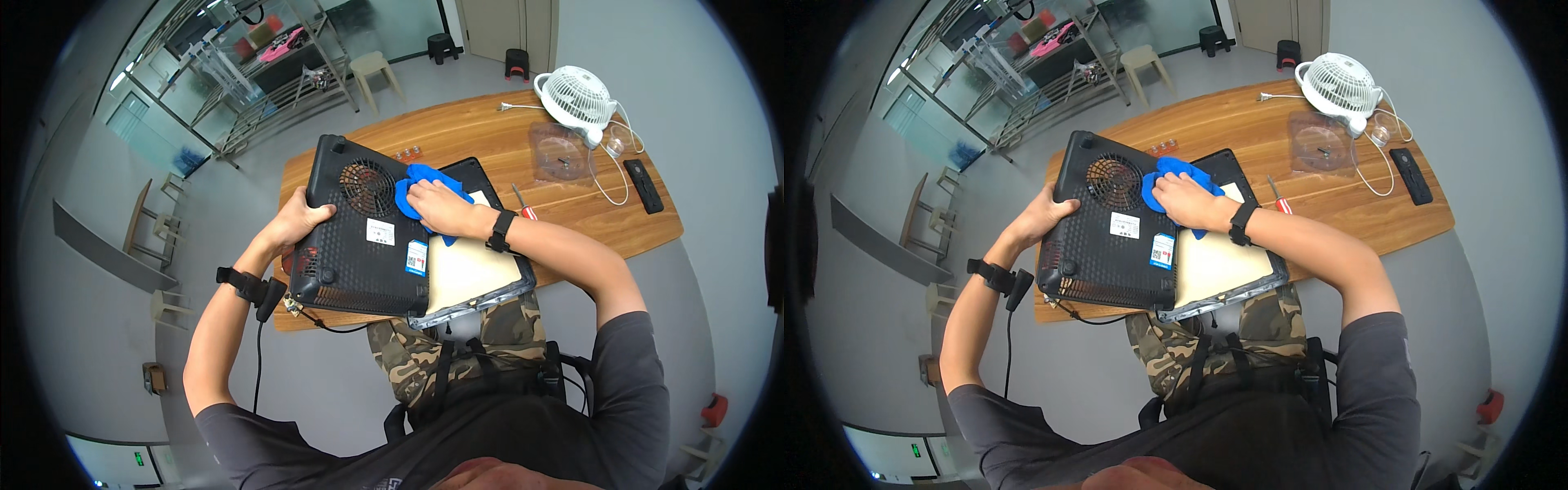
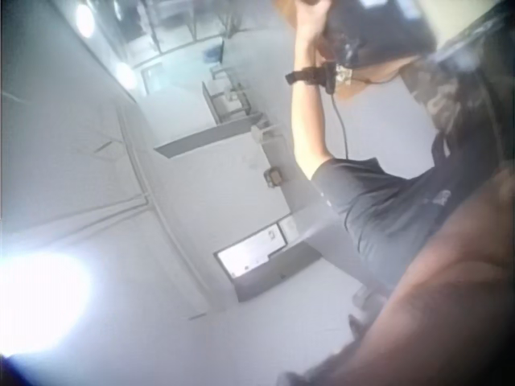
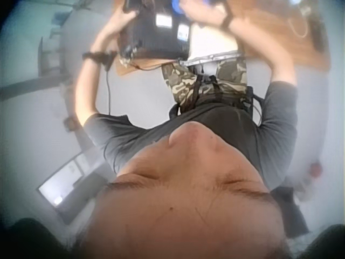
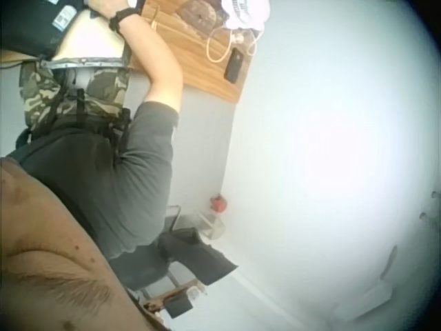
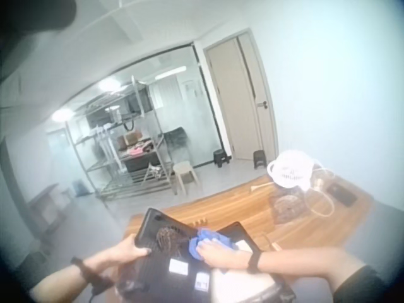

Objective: The person assembles an electronic device on a wooden table. They use a screwdriver to secure components, wipe the device with a blue cloth, and place a fan and circuit board into the casing.

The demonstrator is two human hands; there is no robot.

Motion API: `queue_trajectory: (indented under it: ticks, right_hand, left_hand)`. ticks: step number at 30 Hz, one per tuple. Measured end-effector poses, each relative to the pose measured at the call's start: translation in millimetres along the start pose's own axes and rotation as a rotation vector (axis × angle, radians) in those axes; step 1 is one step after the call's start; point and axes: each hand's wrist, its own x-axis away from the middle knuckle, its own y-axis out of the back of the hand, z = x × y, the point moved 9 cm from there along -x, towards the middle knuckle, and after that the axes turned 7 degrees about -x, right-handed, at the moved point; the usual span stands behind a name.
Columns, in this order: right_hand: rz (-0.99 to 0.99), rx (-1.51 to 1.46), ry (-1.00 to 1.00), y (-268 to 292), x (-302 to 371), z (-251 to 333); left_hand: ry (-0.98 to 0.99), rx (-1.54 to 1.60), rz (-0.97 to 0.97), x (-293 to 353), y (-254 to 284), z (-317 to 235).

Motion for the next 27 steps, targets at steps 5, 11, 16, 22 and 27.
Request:
queue_trajectory:
  ticks: [5,11,16,22,27]
  right_hand:
    - [0.027,0.079,0.113,-4,14,5]
    - [0.035,0.248,0.114,-11,30,-25]
    - [0.065,0.095,-0.134,12,1,-49]
    - [-0.373,-0.040,-0.096,53,-28,-35]
    - [-0.134,-0.028,-0.182,-4,-41,-38]
  left_hand:
    - [-0.017,-0.043,-0.040,-1,9,19]
    - [-0.011,-0.139,-0.032,1,12,20]
    - [0.054,-0.160,0.026,2,16,35]
    - [0.127,-0.052,0.056,11,7,29]
    - [0.173,0.006,0.086,8,5,40]
